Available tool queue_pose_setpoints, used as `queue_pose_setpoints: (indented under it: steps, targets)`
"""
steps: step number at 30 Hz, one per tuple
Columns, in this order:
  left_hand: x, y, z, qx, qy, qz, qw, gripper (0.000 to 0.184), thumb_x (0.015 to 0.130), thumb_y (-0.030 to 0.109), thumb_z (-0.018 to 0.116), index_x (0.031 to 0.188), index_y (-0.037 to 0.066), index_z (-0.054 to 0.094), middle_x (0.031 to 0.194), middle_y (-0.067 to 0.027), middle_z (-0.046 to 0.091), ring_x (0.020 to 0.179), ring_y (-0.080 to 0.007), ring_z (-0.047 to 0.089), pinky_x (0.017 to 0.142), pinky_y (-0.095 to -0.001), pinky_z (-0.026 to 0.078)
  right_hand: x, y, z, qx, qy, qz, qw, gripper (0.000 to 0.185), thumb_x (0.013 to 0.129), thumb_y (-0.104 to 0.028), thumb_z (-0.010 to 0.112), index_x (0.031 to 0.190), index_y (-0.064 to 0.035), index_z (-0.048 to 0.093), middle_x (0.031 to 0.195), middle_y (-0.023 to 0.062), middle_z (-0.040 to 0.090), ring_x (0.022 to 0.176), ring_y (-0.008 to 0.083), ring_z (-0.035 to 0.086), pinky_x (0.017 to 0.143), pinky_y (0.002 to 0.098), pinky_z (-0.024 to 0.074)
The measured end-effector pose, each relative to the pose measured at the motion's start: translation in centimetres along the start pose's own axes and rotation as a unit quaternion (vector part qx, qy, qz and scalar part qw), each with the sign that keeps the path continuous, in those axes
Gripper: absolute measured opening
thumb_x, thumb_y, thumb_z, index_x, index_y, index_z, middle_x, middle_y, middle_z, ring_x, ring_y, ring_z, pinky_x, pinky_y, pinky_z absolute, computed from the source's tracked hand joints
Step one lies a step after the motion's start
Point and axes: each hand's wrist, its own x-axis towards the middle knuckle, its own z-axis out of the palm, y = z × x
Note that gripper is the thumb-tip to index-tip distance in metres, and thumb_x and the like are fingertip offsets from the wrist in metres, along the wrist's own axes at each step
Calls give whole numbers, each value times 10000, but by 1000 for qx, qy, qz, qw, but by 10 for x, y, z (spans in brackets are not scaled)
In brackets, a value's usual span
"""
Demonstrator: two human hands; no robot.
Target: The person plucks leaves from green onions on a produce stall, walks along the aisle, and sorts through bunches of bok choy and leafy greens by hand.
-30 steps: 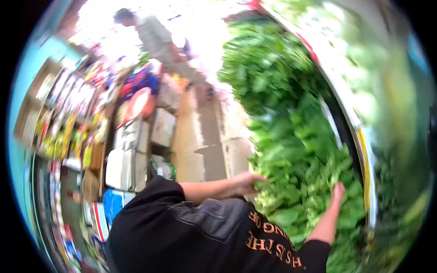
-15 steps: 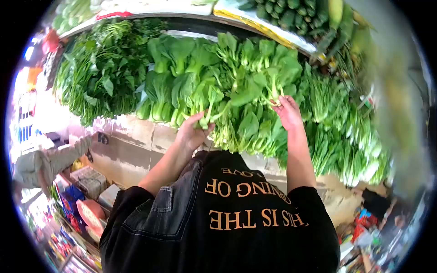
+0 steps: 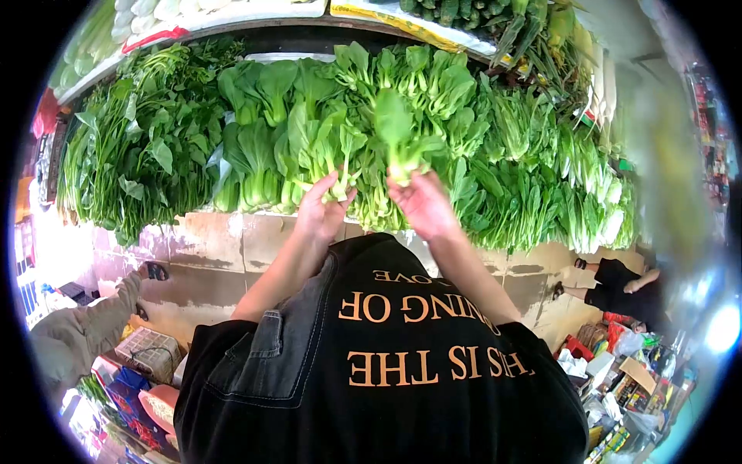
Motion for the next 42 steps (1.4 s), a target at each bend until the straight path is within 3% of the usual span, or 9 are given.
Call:
queue_pose_setpoints:
  steps: [3, 12, 19, 24, 25, 28, 33, 36, 42]
  targets:
    - [-12, 0, 1, 17, -28, -29, 999, 355, 790, 141, 644, 1079, 7, 489, 1043, -106, 554, 975, -221, 511, 955, -387, 386, 1, 27, 14, -68, 20, 89, 993, 528, 830, -53, 587, 1221, -65, 233, 1055, 214, 530, 886, 291, 598, 752, 355, 537]
    - [-7, 1, -8, -14, -6, -14, 1000, 308, 774, 134, 652, 1040, 27, 540, 1015, -80, 588, 962, -217, 537, 902, -380, 416, 10, 30, 10, -173, 54, 150, 972, 468, 863, -74, 560, 1232, -76, 272, 1087, 186, 538, 908, 290, 602, 773, 365, 512]
    - [5, -3, -4, -61, 53, 20, 997, 271, 759, 129, 658, 982, 23, 547, 958, -110, 572, 919, -260, 526, 918, -421, 415, 78, -39, -6, -273, 76, 68, 957, 511, 830, -39, 592, 1216, -39, 258, 1021, 177, 551, 848, 255, 613, 709, 331, 526]
    - [13, -14, 0, -128, 133, 60, 981, 316, 791, 89, 617, 1070, 14, 489, 1110, -143, 492, 1063, -297, 450, 976, -438, 370, 170, -81, -34, -465, 67, -25, 883, 378, 801, -92, 639, 1072, 36, 409, 972, 152, 586, 827, 199, 616, 688, 274, 505]
    - [11, -16, 6, -127, 160, 71, 976, 322, 795, 92, 614, 1079, 14, 485, 1106, -143, 498, 1054, -299, 458, 976, -437, 369, 193, -80, -53, -497, 59, -60, 863, 377, 779, -182, 679, 1014, 23, 468, 940, 140, 601, 824, 191, 614, 711, 294, 492]
    - [7, -24, 9, -103, 192, 90, 972, 322, 822, 118, 588, 1109, 21, 479, 1101, -142, 534, 1039, -294, 494, 973, -436, 371, 245, -80, -76, -646, 73, -118, 751, 434, 750, -300, 694, 978, 10, 493, 939, 156, 609, 814, 268, 614, 756, 364, 468]
    - [-9, -36, 15, -77, 239, 139, 958, 321, 842, 141, 559, 1144, 50, 497, 1141, -118, 548, 1081, -274, 500, 976, -437, 372, 316, -54, -120, -672, 102, -69, 730, 425, 751, -277, 682, 1013, -13, 477, 900, 186, 613, 845, 356, 596, 755, 402, 464]
    - [-14, -39, 25, -62, 240, 157, 956, 365, 835, 140, 568, 1180, 60, 483, 1158, -114, 546, 1087, -268, 504, 971, -439, 380, 345, -32, -145, -667, 135, -30, 732, 434, 729, -309, 693, 980, -11, 504, 880, 162, 631, 831, 313, 616, 752, 375, 474]
    - [-7, -45, 35, -54, 244, 160, 955, 383, 817, 143, 597, 1175, 71, 481, 1137, -113, 552, 1050, -268, 524, 938, -433, 410, 370, -36, -150, -643, 167, 8, 747, 376, 752, -238, 658, 995, -1, 495, 918, 211, 627, 879, 357, 609, 796, 409, 485]
